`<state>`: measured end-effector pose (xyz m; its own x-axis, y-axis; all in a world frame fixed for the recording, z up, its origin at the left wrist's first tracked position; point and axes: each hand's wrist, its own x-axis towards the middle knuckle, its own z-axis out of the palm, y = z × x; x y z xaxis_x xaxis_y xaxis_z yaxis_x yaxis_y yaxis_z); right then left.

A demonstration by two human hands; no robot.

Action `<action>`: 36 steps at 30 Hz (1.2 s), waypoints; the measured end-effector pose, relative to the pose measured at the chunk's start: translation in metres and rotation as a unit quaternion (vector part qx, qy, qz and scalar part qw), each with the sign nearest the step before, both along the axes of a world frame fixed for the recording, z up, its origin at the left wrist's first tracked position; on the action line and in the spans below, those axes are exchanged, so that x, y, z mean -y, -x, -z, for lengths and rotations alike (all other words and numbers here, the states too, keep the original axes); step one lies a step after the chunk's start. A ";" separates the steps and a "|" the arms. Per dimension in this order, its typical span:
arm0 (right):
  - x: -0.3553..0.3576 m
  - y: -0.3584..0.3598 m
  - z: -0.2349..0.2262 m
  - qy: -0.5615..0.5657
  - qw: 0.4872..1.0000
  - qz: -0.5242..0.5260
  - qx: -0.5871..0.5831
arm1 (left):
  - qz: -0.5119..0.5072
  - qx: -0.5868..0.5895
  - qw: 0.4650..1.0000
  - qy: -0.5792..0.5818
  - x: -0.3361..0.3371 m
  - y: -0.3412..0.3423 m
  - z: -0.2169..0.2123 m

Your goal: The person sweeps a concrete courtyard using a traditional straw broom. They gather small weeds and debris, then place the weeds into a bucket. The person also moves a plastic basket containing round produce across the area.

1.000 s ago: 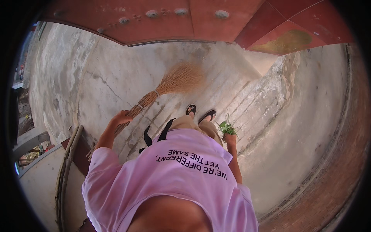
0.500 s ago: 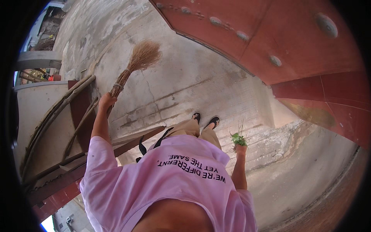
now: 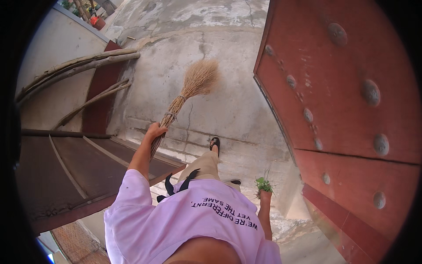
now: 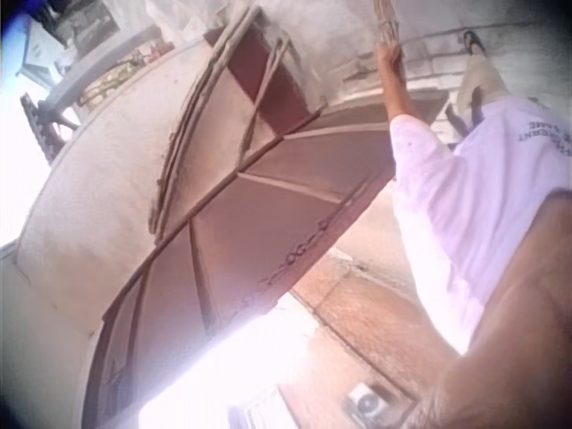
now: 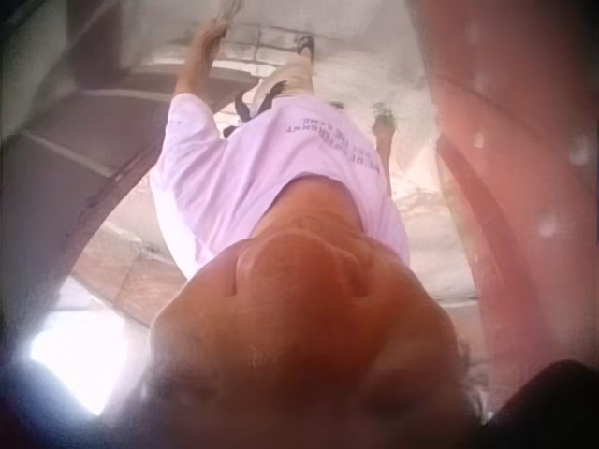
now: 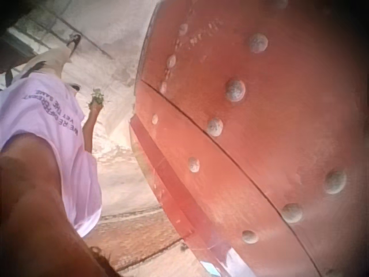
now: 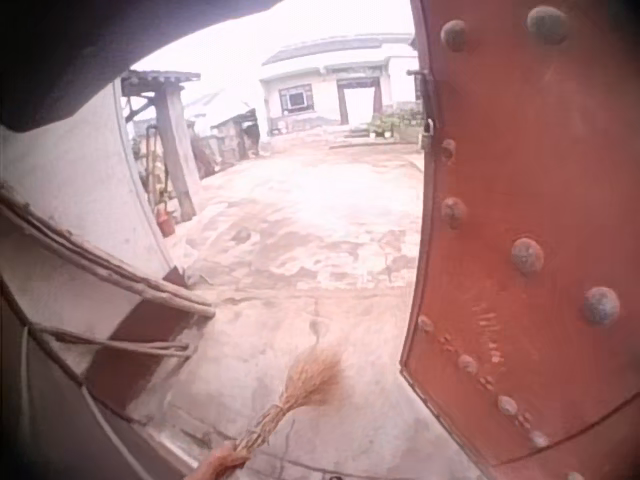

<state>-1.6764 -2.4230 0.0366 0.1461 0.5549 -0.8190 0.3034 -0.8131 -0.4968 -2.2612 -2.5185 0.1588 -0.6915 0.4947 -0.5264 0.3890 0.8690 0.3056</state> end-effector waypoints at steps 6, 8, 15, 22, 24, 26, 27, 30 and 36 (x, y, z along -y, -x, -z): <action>-0.092 0.124 -0.042 -0.023 0.997 -0.078 -0.005 | -0.111 0.157 0.979 -0.062 -0.004 0.036 0.033; -0.115 0.157 -0.044 -0.039 0.996 -0.073 -0.017 | -0.127 0.207 0.968 -0.059 -0.005 0.046 0.036; -0.192 0.238 -0.062 -0.032 0.997 -0.068 -0.018 | -0.202 0.316 0.923 -0.084 -0.045 0.064 0.016; -0.315 0.298 -0.039 -0.019 0.991 -0.133 0.022 | -0.268 0.353 0.885 -0.143 -0.125 0.088 0.003; -0.351 0.328 -0.058 -0.025 0.988 -0.149 0.001 | -0.265 0.334 0.893 -0.144 -0.143 0.094 -0.010; -0.394 0.365 -0.069 -0.032 0.980 -0.197 -0.021 | -0.274 0.307 0.898 -0.156 -0.154 0.107 -0.025; -0.416 0.382 -0.071 -0.038 0.976 -0.214 -0.012 | -0.281 0.297 0.897 -0.169 -0.160 0.112 -0.028; -0.474 0.429 -0.078 -0.044 0.964 -0.264 -0.010 | -0.307 0.298 0.885 -0.184 -0.186 0.134 -0.044; -0.536 0.547 -0.086 -0.093 0.920 -0.378 -0.038 | -0.361 0.267 0.873 -0.191 -0.214 0.188 -0.045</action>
